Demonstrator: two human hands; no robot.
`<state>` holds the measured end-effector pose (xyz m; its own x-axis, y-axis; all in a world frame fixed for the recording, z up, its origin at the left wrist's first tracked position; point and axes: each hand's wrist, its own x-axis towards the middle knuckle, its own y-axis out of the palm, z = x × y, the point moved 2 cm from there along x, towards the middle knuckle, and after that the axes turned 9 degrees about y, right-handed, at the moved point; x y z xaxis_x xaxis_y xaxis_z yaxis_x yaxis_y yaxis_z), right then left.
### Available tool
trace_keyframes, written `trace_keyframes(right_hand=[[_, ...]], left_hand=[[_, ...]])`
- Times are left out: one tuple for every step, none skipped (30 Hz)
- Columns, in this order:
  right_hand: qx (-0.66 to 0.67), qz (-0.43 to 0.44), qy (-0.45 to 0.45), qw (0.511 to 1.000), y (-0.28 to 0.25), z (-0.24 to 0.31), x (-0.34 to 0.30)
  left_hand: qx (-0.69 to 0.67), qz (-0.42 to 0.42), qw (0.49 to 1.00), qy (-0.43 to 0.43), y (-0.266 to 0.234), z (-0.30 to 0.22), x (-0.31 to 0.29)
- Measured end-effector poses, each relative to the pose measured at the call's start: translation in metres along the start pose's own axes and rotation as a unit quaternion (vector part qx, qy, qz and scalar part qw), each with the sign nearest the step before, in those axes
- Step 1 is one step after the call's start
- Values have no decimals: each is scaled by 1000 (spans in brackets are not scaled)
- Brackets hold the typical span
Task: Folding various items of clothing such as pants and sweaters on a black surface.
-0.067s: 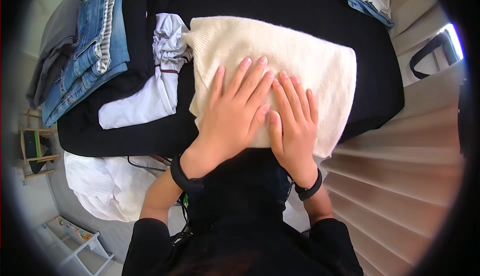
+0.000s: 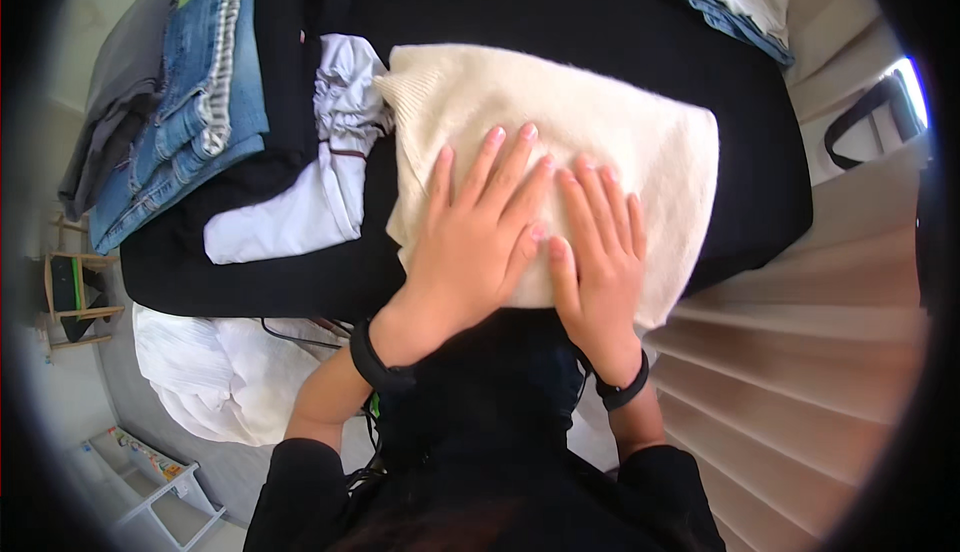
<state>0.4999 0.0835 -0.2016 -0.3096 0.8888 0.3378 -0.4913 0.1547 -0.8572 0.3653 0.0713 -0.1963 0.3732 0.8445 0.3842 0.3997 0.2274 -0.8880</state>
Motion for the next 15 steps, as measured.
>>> trace_keyframes(right_hand=[[10,-7,-12,1000,-1,-4,0],[12,-13,30,999,-3,-11,0],[0,-14,78,997,-4,-19,1],[-18,-32,93,995,-5,-27,2],[-43,-46,129,990,-5,-35,2],[-123,-49,127,983,-8,-43,-1],[-194,-56,146,968,-8,-49,-5],[-151,-77,193,967,-9,-57,-7],[-128,-105,231,959,-10,-66,-9],[-87,-104,248,959,-13,-74,-11],[-48,-117,266,956,-15,-81,-13],[-45,-117,260,958,-15,-84,-15],[-46,-117,240,963,-14,-86,-15],[-50,-110,241,963,-15,-87,-16],[-57,-108,245,962,-15,-88,-17]], left_hand=[[8,-6,1000,-5,0,1,-1],[12,-7,999,-32,1,3,-3],[17,-9,998,-59,1,7,-5],[24,-24,995,-91,0,12,-7],[29,-36,994,-96,-1,18,-10],[30,-41,990,-132,-3,26,-13],[26,-34,984,-174,-3,33,-17],[7,-47,984,-173,-5,36,-21],[15,-57,985,-161,-4,37,-24],[-21,-87,980,-176,-5,39,-27],[-59,-106,974,-193,-5,40,-30],[-52,-129,975,-174,-6,39,-31],[-43,-155,973,-168,-8,38,-33],[-69,-143,971,-177,-8,37,-33],[-99,-125,969,-190,-8,36,-33]])
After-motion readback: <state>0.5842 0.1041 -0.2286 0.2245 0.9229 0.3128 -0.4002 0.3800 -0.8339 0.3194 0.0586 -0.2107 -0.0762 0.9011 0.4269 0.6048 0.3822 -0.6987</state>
